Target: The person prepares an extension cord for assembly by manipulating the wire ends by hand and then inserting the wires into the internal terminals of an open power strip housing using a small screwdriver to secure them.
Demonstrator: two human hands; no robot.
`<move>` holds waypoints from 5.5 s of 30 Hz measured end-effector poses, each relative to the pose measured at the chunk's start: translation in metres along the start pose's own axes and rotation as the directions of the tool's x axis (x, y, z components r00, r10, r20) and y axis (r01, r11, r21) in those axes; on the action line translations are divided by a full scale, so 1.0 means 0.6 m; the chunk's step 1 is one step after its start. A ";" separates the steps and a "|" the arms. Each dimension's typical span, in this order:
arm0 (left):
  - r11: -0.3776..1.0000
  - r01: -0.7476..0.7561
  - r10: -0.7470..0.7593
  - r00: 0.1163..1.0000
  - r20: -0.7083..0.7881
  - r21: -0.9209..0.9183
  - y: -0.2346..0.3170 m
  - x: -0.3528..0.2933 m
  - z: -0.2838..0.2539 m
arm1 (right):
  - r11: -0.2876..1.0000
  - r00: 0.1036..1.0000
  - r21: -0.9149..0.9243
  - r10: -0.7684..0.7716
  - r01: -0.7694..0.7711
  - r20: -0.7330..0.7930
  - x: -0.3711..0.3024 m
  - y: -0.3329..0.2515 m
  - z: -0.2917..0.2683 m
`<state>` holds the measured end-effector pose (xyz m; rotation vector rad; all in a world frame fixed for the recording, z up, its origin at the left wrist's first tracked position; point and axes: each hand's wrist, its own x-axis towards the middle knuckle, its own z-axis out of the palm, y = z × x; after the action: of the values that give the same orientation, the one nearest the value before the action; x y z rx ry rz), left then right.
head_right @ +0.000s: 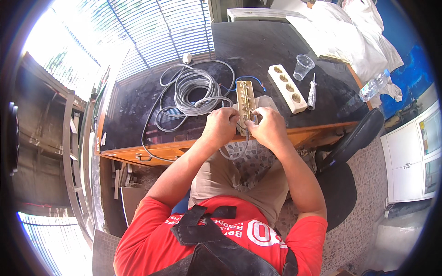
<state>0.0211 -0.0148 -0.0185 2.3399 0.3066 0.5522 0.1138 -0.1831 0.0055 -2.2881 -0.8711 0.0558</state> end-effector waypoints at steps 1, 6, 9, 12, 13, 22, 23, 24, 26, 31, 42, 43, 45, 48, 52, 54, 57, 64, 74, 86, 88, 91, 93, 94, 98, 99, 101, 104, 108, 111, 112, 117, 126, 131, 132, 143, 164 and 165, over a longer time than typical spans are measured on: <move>1.000 -0.024 0.024 1.000 -0.001 0.012 0.001 0.000 0.001 | 1.000 1.000 0.006 0.005 -0.005 0.003 0.002 0.000 0.001; 0.998 -0.054 0.053 0.998 0.040 0.027 -0.003 0.007 0.007 | 0.997 0.999 0.060 0.044 -0.046 0.023 0.003 0.002 -0.001; 0.998 -0.062 0.061 0.998 0.030 0.018 -0.002 0.007 0.006 | 0.995 0.999 0.094 0.030 -0.031 0.015 0.004 0.010 0.004; 0.998 -0.062 0.062 0.998 0.023 0.010 -0.004 0.008 0.009 | 0.997 0.999 0.068 0.033 -0.035 0.031 0.004 0.008 0.002; 0.998 -0.060 0.060 0.998 0.031 0.012 -0.002 0.009 0.008 | 0.997 0.999 0.073 0.029 -0.031 0.027 0.004 0.010 0.003; 0.995 -0.070 0.065 0.996 0.069 0.066 -0.004 0.015 0.012 | 0.997 0.998 0.071 0.037 -0.040 0.042 0.004 0.007 -0.002; 0.995 -0.069 0.063 0.995 0.076 0.078 -0.003 0.016 0.012 | 0.996 0.998 0.072 0.039 -0.043 0.045 0.004 0.005 -0.003; 0.995 -0.070 0.063 0.995 0.083 0.078 -0.002 0.016 0.011 | 0.996 0.998 0.074 0.041 -0.044 0.047 0.003 0.004 -0.004; 0.994 -0.070 0.063 0.993 0.097 0.078 -0.001 0.018 0.008 | 0.997 0.998 0.074 0.034 -0.037 0.046 0.004 0.009 -0.002; 0.993 -0.056 0.043 0.991 0.124 0.105 0.000 0.022 0.007 | 0.996 0.998 0.085 0.030 -0.034 0.046 0.005 0.011 -0.002; 0.989 -0.077 0.058 0.988 0.140 0.130 0.004 0.028 0.005 | 0.992 0.998 0.114 0.041 -0.048 0.055 0.007 0.013 -0.001; 0.989 -0.077 0.059 0.989 0.139 0.126 0.004 0.028 0.005 | 0.992 0.998 0.116 0.038 -0.044 0.053 0.008 0.015 0.000; 0.990 -0.077 0.061 0.989 0.136 0.115 0.004 0.029 0.005 | 0.992 0.998 0.118 0.030 -0.036 0.048 0.009 0.019 0.003; 0.992 -0.078 0.065 0.990 0.127 0.097 0.004 0.028 0.005 | 0.992 0.999 0.125 0.023 -0.029 0.042 0.009 0.016 0.001; 0.995 -0.069 0.060 0.991 0.117 0.077 0.002 0.027 0.005 | 0.993 1.000 0.119 0.006 -0.009 0.026 0.007 0.017 0.002; 0.995 -0.067 0.059 0.992 0.113 0.071 0.000 0.027 0.007 | 0.994 0.999 0.102 -0.034 0.034 -0.003 0.007 0.020 0.005; 0.995 -0.073 0.065 0.992 0.104 0.068 -0.005 0.027 0.012 | 0.992 0.999 0.127 0.019 -0.024 0.035 0.008 0.014 0.000; 0.997 -0.051 0.047 0.995 0.089 0.051 -0.006 0.024 0.020 | 0.991 0.999 0.132 0.014 -0.018 0.031 0.010 0.019 0.003; 0.992 -0.013 0.006 0.998 -0.057 -0.126 0.003 0.004 0.002 | 0.992 1.000 0.124 -0.005 0.003 0.017 0.008 0.022 0.005; 0.989 0.143 -0.138 0.985 0.104 -0.045 0.016 0.005 -0.011 | 0.989 1.000 0.145 0.001 -0.004 0.019 0.007 0.019 0.002; 0.990 0.137 -0.134 0.989 0.062 -0.038 0.013 0.006 -0.002 | 0.989 1.000 0.145 -0.013 0.011 0.011 0.007 0.022 0.004; 0.987 0.142 -0.144 0.990 -0.012 -0.072 0.011 0.004 0.006 | 0.989 0.999 0.145 -0.034 0.035 -0.007 0.005 0.025 0.007; 0.981 0.170 -0.172 0.985 -0.014 -0.090 0.012 0.004 0.005 | 0.988 0.999 0.148 -0.033 0.035 -0.013 0.004 0.023 0.007; 0.977 0.193 -0.193 0.981 0.012 -0.089 0.015 0.004 0.001 | 0.990 0.999 0.133 -0.044 0.045 -0.015 0.003 0.025 0.007; 0.972 0.215 -0.207 0.974 0.087 -0.091 0.012 0.008 -0.004 | 0.992 0.998 0.108 -0.058 0.059 -0.013 0.003 0.025 0.006; 0.972 0.221 -0.213 0.973 0.092 -0.084 0.011 0.010 -0.003 | 0.992 0.999 0.111 -0.053 0.054 -0.010 0.002 0.024 0.005; 0.970 0.232 -0.224 0.969 0.101 -0.068 0.010 0.012 -0.002 | 0.990 0.999 0.138 -0.037 0.038 -0.011 0.002 0.022 0.005; 0.970 0.235 -0.229 0.970 0.087 -0.060 0.011 0.016 0.002 | 0.987 0.999 0.158 -0.033 0.035 -0.016 0.001 0.021 0.005; 0.980 0.197 -0.195 0.979 0.059 -0.039 0.009 0.019 0.011 | 0.985 0.999 0.167 -0.045 0.048 -0.024 0.001 0.024 0.006; 0.988 0.153 -0.151 0.987 0.060 -0.023 0.008 0.022 0.015 | 0.983 1.000 0.182 -0.029 0.030 -0.007 0.002 0.024 0.004; 0.990 0.143 -0.141 0.988 0.057 -0.021 0.006 0.022 0.017 | 0.982 0.999 0.184 -0.032 0.033 -0.007 0.003 0.024 0.004; 0.993 0.119 -0.119 0.992 0.040 -0.020 0.004 0.023 0.026 | 0.982 0.999 0.181 -0.048 0.050 -0.019 0.004 0.033 0.008; 0.996 0.086 -0.086 0.993 0.076 0.004 0.007 0.026 0.029 | 0.985 0.998 0.167 -0.045 0.049 -0.032 0.001 0.031 0.004; 0.991 0.119 -0.114 0.990 0.078 -0.066 -0.002 0.025 0.015 | 0.938 0.999 0.347 -0.002 -0.009 0.033 0.008 0.050 -0.015; 0.994 0.092 -0.088 0.994 0.067 -0.062 -0.007 0.022 0.009 | 0.952 0.997 0.305 0.023 -0.001 -0.069 0.009 0.050 -0.029; 0.945 0.218 -0.197 0.974 0.111 -0.244 -0.003 0.010 -0.008 | 0.801 0.832 -0.320 0.357 -0.507 -0.425 0.079 0.242 -0.151; 0.955 0.196 -0.183 0.980 0.077 -0.224 -0.014 0.019 0.016 | 0.822 0.757 0.341 -0.156 0.456 -0.635 -0.002 -0.017 -0.204; 0.952 0.204 -0.190 0.978 0.080 -0.229 -0.010 0.020 0.014 | 0.819 0.784 0.356 -0.171 0.449 -0.597 0.003 -0.030 -0.191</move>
<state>0.0351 -0.0107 -0.0246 2.0630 0.4189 0.3996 0.1352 -0.2391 0.1046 -1.5283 -0.8116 -0.4641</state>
